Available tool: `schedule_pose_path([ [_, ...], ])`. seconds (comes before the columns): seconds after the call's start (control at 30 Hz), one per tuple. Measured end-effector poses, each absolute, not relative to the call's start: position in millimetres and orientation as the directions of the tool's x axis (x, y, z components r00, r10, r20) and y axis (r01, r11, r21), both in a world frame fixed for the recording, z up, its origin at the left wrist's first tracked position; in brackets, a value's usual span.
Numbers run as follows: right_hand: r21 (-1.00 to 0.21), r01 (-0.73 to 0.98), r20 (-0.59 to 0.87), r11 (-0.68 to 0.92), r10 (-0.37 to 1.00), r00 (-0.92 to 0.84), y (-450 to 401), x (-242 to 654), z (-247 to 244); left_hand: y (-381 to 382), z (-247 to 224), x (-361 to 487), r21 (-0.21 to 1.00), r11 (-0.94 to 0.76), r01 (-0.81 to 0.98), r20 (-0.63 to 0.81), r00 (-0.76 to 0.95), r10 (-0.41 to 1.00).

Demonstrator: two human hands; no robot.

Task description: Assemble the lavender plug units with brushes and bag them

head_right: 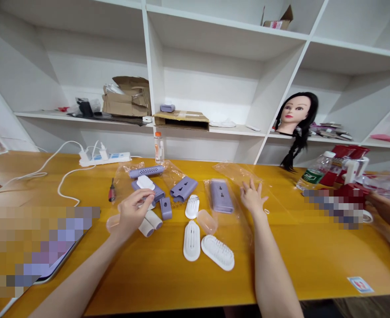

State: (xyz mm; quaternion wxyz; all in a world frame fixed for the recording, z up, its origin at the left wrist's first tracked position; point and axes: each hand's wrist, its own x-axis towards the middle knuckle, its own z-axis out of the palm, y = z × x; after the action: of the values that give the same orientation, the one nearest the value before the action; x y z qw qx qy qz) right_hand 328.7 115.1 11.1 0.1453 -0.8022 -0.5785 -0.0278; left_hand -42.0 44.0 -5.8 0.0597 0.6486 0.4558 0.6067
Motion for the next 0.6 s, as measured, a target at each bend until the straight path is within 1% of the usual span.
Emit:
schedule_pose_path([
  [0.13,-0.178,0.926,0.09,-0.332,0.932,0.352,119,344,-7,42,-5,-39,0.633,-0.59,0.502,0.726,-0.121,0.677],
  [0.37,-0.117,0.89,0.032,-0.44,0.894,0.446,123,330,-1,40,-3,-39,0.614,-0.612,0.499,0.739,-0.088,0.668],
  [0.43,-0.109,0.879,0.044,-0.464,0.881,0.471,121,326,3,40,-4,-39,0.608,-0.618,0.498,0.741,-0.076,0.667],
  [0.53,-0.103,0.879,0.125,-0.466,0.87,0.476,115,320,9,41,-5,-39,0.594,-0.635,0.493,0.752,-0.062,0.656],
  [0.6,-0.103,0.893,0.181,-0.438,0.875,0.45,111,317,14,40,-6,-38,0.591,-0.641,0.489,0.757,-0.063,0.651],
])
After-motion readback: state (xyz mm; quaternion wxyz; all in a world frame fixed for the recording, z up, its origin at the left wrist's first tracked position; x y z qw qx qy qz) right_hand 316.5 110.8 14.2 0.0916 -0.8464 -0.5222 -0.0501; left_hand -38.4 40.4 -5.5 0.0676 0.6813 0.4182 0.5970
